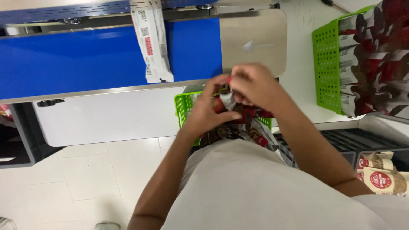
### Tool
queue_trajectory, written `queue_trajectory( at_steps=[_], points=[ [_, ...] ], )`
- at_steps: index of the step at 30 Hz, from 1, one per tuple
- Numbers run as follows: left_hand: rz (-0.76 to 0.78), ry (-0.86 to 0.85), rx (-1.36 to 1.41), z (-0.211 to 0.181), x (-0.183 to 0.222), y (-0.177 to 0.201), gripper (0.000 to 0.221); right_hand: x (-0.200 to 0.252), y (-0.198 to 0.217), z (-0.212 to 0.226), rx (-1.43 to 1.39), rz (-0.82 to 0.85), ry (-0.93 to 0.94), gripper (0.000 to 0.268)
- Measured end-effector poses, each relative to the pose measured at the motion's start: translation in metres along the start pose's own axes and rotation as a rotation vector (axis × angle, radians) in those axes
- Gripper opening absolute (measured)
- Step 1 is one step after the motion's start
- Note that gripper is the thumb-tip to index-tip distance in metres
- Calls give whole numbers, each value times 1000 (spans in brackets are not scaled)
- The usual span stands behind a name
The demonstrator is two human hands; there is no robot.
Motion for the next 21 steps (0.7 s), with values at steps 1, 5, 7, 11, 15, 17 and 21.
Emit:
queue_trajectory(
  at_steps=[1, 5, 7, 11, 15, 17, 21],
  points=[
    [0, -2, -1, 5, -1, -15, 102, 2, 1, 10, 0, 0, 2, 21],
    [-354, -116, -133, 9, -26, -36, 26, 1, 16, 30, -378, -64, 206, 22],
    [-384, -209, -129, -2, -41, -30, 19, 1, 20, 26, -467, -12, 447, 30],
    [-313, -155, 145, -11, -68, -18, 19, -9, 16, -1, -188, -342, 500, 28],
    [-377, 145, 466, -14, -83, -21, 19, -13, 10, -6, -302, -571, 380, 20],
    [-380, 276, 486, -12, -91, -21, 22, -24, 11, -8, -330, -612, 341, 19],
    [-417, 524, 546, -2, -114, -22, 27, -50, 14, -14, -345, -704, 264, 21]
  ],
)
Point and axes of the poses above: each hand's wrist, its own x-axis away from the middle knuckle, its own y-axis out of the back of the hand, z = x × y, the point moved 1 cm from there along -x, towards the middle knuckle, and after that the axes turned 8 degrees about -z, right-handed, at the moved point
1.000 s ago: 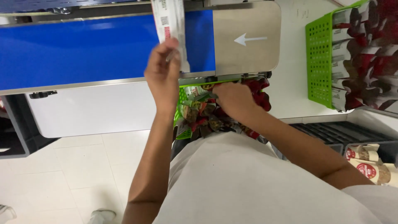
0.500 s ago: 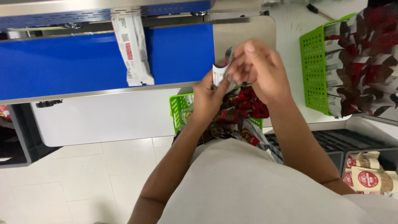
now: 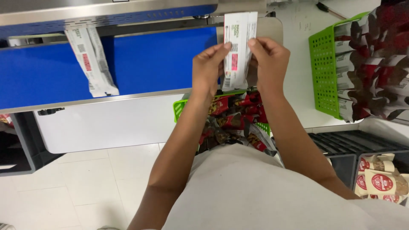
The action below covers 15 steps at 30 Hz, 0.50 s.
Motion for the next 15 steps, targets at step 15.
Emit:
queue_trajectory(
  at_steps=[15],
  points=[
    [-65, -84, 165, -20, -45, 58, 27, -24, -63, -17, 43, 290, 143, 15]
  ],
)
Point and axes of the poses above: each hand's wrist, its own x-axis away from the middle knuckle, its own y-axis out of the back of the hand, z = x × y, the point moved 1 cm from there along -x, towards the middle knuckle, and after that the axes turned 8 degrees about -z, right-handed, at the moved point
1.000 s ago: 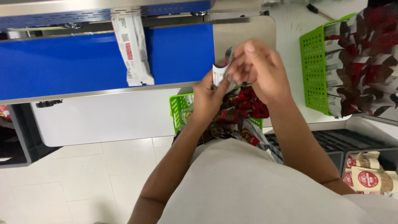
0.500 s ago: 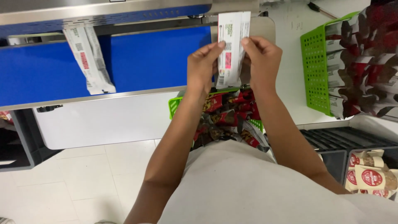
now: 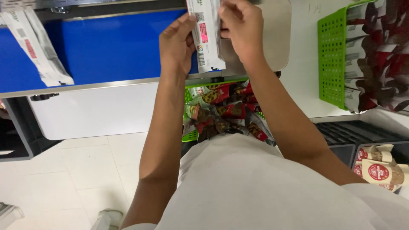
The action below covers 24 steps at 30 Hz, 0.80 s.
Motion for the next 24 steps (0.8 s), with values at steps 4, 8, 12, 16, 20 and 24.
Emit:
queue_trajectory(
  at_steps=[4, 8, 12, 16, 20, 24],
  points=[
    [-6, -430, -175, -14, 41, 24, 41, 54, 6, 39, 425, 84, 430, 17],
    [-22, -744, -291, -33, 94, 38, 39, 111, -17, 2, 433, 911, 252, 10],
    [100, -637, -337, -39, 113, 48, 35, 120, -25, -15, 429, 989, 421, 6],
    [279, -577, -267, -29, 123, 56, 42, 102, 9, 43, 337, 823, 500, 10],
    [471, -518, -157, 20, 104, 51, 81, 81, 48, 47, 183, 456, 400, 15],
    [255, -516, -221, 26, 103, 0, 21, 65, 56, 67, 113, 44, 473, 20]
  ],
)
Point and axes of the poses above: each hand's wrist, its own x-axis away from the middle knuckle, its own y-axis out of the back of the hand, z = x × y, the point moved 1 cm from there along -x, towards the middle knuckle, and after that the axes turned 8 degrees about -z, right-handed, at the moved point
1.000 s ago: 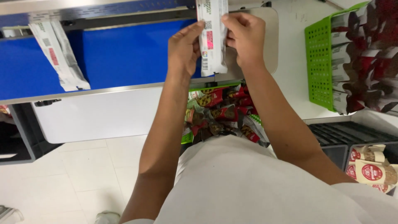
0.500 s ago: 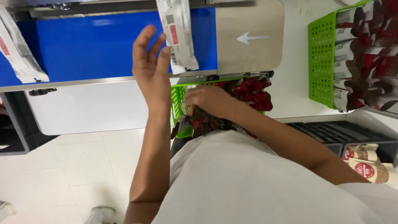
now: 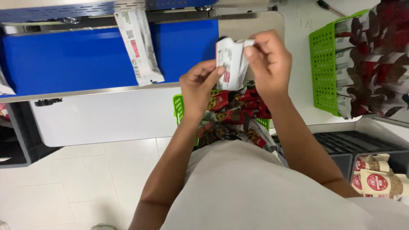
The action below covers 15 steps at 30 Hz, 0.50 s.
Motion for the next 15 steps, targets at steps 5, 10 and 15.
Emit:
queue_trajectory(
  at_steps=[5, 10, 15],
  points=[
    [-111, 120, 47, 7, -26, -29, 21, 2, 3, -23, -157, -79, -183, 25],
    [-136, 523, 237, 21, -55, -35, 19, 0, -4, -53, -90, -274, -401, 16],
    [-237, 648, 277, 28, -80, -27, 15, -18, -23, -74, -293, -360, -764, 27]
  ],
)
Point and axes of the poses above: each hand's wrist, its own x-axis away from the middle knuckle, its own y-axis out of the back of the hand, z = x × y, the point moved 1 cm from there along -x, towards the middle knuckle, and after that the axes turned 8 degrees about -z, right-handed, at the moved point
